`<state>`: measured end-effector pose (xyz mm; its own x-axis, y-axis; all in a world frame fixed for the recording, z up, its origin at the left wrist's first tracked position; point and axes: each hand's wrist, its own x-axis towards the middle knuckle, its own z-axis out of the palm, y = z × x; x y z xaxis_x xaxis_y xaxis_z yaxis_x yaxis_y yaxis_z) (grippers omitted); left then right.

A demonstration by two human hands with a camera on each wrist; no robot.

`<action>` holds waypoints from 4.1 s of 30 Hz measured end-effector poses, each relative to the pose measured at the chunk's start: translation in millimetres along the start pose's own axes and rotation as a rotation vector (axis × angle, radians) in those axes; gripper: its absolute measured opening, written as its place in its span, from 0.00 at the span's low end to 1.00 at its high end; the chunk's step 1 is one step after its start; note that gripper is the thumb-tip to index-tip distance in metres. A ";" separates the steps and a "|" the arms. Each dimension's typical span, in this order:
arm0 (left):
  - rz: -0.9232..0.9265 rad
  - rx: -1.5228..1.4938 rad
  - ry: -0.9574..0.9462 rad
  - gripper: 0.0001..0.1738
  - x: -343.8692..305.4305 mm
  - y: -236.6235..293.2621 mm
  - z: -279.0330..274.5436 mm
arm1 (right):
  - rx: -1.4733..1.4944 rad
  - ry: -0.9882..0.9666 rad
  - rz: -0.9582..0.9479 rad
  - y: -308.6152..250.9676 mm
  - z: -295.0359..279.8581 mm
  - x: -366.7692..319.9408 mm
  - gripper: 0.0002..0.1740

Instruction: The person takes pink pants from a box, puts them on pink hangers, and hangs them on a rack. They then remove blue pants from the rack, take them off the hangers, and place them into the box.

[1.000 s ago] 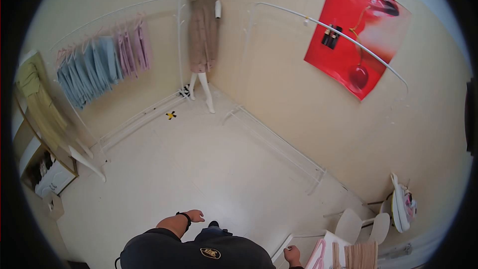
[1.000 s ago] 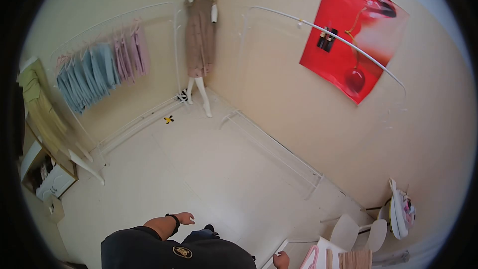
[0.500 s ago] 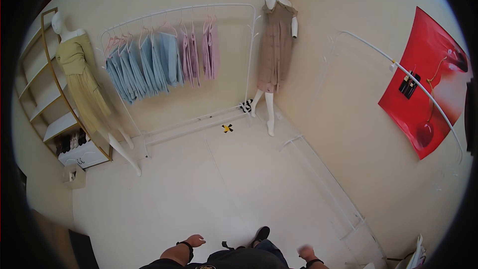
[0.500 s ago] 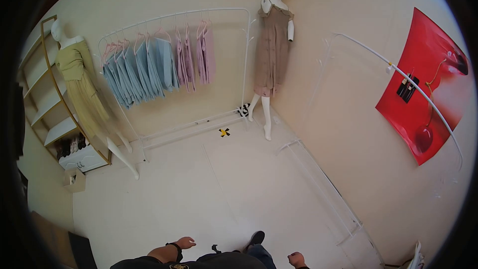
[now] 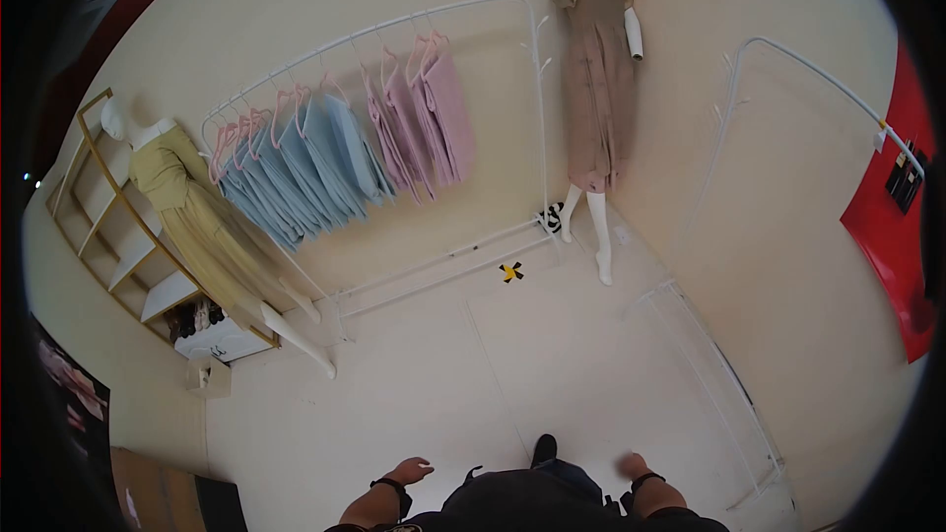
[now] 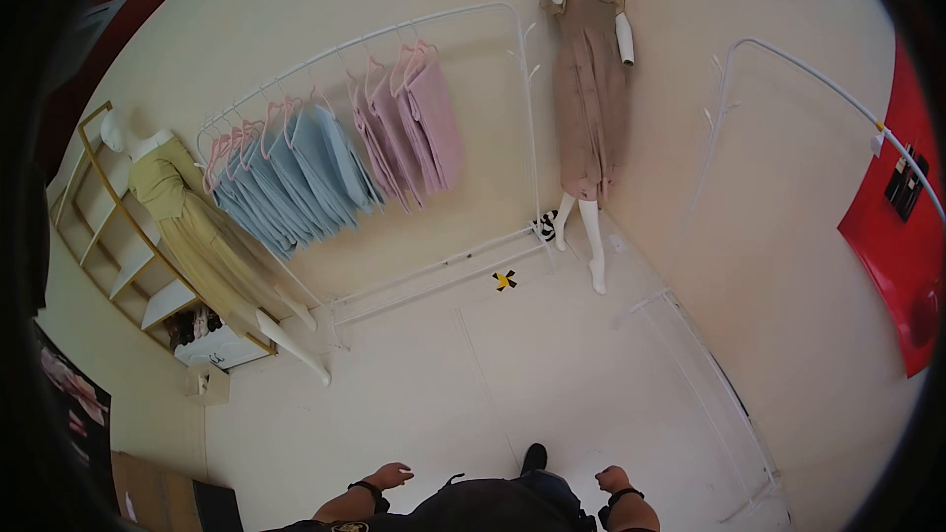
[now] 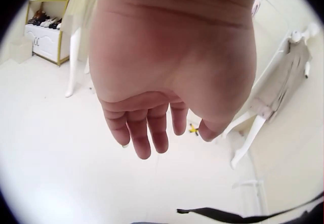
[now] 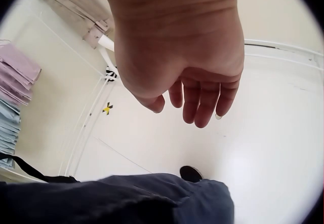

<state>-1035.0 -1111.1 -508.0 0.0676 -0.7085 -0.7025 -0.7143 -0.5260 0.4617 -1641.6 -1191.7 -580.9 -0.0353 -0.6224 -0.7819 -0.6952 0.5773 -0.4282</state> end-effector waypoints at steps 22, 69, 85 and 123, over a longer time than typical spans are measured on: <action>-0.145 -0.085 -0.394 0.25 211.2 14.6 -111.1 | -0.241 -0.112 0.006 -279.8 -137.0 172.3 0.21; 0.649 -0.371 1.585 0.13 295.6 661.6 -653.4 | 0.767 -0.188 -1.531 -1309.5 -434.3 302.6 0.28; 0.585 -0.550 2.060 0.20 177.9 549.1 -598.2 | 0.638 -0.272 -1.885 -1176.0 -403.3 183.8 0.08; -0.971 -0.060 1.779 0.10 -55.6 228.2 -375.7 | -0.723 -1.328 -2.160 -1045.3 203.1 -109.4 0.10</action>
<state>-940.0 -1368.5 -160.1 0.8384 0.1962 0.5084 -0.0105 -0.9269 0.3750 -765.2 -1619.8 -139.7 0.5988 0.7292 0.3314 0.7149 -0.3001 -0.6316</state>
